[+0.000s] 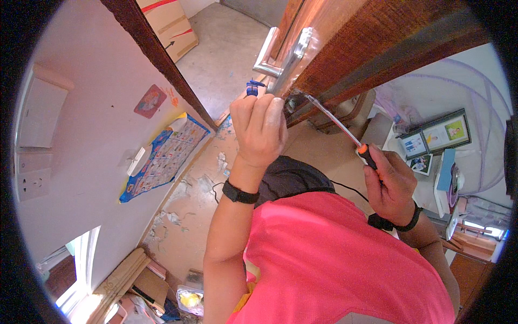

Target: The person uses a screwdriver to tighten screws on a door frame and a door handle mechanism.

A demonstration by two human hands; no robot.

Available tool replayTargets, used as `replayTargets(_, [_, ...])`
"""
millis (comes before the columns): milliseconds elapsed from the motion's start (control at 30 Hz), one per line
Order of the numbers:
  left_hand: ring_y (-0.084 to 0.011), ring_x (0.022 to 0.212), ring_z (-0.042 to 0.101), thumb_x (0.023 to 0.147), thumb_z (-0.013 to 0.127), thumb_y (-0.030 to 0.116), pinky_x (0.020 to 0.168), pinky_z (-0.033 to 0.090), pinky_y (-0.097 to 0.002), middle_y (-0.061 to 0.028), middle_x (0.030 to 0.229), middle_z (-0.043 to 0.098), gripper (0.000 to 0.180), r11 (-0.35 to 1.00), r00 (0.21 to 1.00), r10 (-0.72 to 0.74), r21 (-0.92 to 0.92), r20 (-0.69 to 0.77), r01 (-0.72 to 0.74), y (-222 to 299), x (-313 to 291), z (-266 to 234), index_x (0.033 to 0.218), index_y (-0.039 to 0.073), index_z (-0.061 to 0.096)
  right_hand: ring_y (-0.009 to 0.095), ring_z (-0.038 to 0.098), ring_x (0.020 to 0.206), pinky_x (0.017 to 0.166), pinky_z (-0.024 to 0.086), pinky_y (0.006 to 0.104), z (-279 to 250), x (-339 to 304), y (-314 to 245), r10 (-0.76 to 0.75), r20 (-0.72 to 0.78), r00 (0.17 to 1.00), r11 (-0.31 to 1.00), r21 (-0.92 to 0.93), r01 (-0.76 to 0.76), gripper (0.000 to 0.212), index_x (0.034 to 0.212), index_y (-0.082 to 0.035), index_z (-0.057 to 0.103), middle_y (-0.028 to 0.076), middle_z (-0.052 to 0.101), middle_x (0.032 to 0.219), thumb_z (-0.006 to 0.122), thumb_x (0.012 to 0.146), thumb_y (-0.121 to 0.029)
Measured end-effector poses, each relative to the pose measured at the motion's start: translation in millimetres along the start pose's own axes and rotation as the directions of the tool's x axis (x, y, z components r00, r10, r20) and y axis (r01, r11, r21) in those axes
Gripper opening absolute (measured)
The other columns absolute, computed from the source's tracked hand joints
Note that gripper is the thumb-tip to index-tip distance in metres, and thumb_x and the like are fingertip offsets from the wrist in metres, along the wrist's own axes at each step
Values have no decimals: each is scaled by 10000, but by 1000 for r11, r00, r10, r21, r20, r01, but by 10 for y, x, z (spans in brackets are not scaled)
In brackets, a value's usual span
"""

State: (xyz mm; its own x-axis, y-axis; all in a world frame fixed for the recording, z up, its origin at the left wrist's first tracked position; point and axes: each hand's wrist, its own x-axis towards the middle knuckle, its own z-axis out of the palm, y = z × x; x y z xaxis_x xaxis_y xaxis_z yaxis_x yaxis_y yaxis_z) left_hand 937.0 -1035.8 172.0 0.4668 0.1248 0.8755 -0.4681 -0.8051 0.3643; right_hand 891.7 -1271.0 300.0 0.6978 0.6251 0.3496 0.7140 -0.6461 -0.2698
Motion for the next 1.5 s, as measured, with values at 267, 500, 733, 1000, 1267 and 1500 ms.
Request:
replayTargets(267, [-313, 843, 546, 713, 648, -61, 790, 434, -386, -124, 913, 627, 271, 993, 992, -116, -14, -41, 116, 41, -95, 9, 961, 33, 592, 309, 628, 685, 594, 513, 379, 1, -30, 39, 13, 13, 1000, 1000, -4, -12, 454, 1220, -14, 550, 180, 659, 877, 655, 778, -15])
replayTargets(500, [-293, 854, 553, 736, 691, -25, 796, 439, -375, -108, 928, 648, 289, 944, 936, -324, -111, -141, 310, 157, -17, 48, 1008, 24, 605, 311, 624, 686, 585, 509, 384, 29, -33, 51, 1, 7, 1000, 1000, -5, -1, 459, 1227, -25, 549, 186, 651, 878, 659, 781, -24])
replayTargets(733, [-283, 812, 550, 708, 704, -32, 765, 444, -368, -96, 923, 667, 276, 979, 976, -187, -108, -110, 175, 70, 25, 47, 972, 28, 654, 308, 624, 681, 580, 505, 383, 41, 7, 37, -2, 8, 1000, 1000, 17, 2, 460, 1224, -28, 551, 176, 650, 863, 667, 779, -35])
replayTargets(1000, [-274, 835, 548, 663, 718, 6, 749, 415, -390, -81, 936, 654, 320, 992, 998, -63, 105, -23, 65, 161, 41, -40, 972, 44, 644, 313, 597, 635, 546, 472, 386, 54, 90, 11, -8, 22, 1000, 998, -59, 9, 448, 1214, -30, 564, 168, 635, 819, 666, 779, -38])
replayTargets(1267, [-270, 834, 552, 659, 740, 25, 745, 406, -395, -78, 945, 646, 329, 996, 995, -80, 53, 57, 77, 103, -233, -36, 972, 53, 642, 316, 613, 695, 598, 485, 380, 61, 254, 11, -34, -28, 999, 998, -49, 32, 427, 1216, -17, 573, 175, 645, 864, 655, 797, -24])
replayTargets(1500, [-221, 795, 543, 674, 750, 16, 686, 386, -346, -48, 926, 649, 312, 984, 979, -159, -94, -129, 148, 185, -58, 27, 968, 29, 648, 305, 596, 672, 581, 473, 362, 49, 276, 15, -25, -28, 999, 999, -36, 24, 413, 1205, -13, 582, 162, 642, 850, 650, 797, -12])
